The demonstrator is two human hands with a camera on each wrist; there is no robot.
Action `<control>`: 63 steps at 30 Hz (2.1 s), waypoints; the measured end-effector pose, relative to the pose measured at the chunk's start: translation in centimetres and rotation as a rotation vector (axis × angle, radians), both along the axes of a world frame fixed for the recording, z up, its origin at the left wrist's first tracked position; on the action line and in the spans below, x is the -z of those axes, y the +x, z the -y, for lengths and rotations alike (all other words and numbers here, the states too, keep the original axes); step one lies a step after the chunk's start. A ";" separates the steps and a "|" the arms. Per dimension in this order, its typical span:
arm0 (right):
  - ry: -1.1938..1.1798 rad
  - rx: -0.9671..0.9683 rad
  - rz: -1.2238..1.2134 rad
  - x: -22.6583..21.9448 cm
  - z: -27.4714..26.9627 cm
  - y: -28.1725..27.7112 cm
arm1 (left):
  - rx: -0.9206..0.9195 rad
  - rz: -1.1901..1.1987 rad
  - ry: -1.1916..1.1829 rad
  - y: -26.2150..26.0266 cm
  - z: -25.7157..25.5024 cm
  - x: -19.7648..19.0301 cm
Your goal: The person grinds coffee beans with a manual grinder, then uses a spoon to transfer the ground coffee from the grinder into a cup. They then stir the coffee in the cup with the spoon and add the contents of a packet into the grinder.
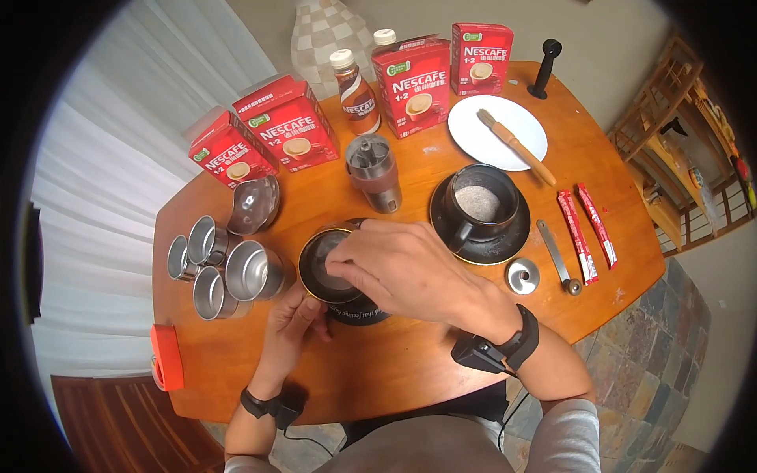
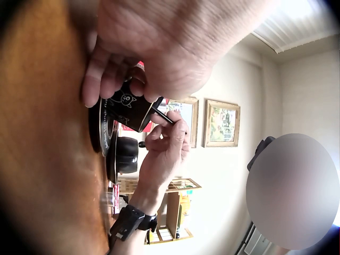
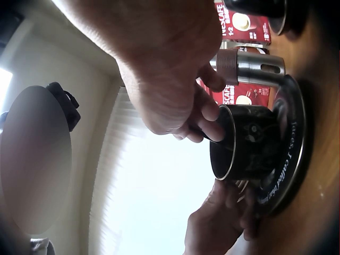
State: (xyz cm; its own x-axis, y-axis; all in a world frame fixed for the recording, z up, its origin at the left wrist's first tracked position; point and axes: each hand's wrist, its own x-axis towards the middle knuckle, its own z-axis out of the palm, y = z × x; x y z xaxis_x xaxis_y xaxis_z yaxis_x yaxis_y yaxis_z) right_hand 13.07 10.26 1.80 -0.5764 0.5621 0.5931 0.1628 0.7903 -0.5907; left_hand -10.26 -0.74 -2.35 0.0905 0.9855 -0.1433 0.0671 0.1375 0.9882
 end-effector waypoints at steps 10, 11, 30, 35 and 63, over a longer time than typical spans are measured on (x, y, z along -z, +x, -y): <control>-0.024 0.067 -0.126 0.6 0.5 -1.0 | 0.014 0.015 0.017 0.0 -0.1 0.1; -0.051 0.049 -0.100 0.6 0.6 -0.9 | 0.015 0.017 0.017 0.0 -0.1 0.1; -0.078 -0.037 -0.016 0.4 0.3 -0.4 | 0.001 0.038 0.012 -0.1 -0.2 0.2; -0.071 0.017 -0.015 0.1 0.2 -0.1 | 0.015 0.026 0.014 -0.2 -0.2 0.3; -0.022 -0.020 0.054 -0.3 -0.4 0.5 | 0.026 -0.039 0.031 -0.4 -0.2 0.4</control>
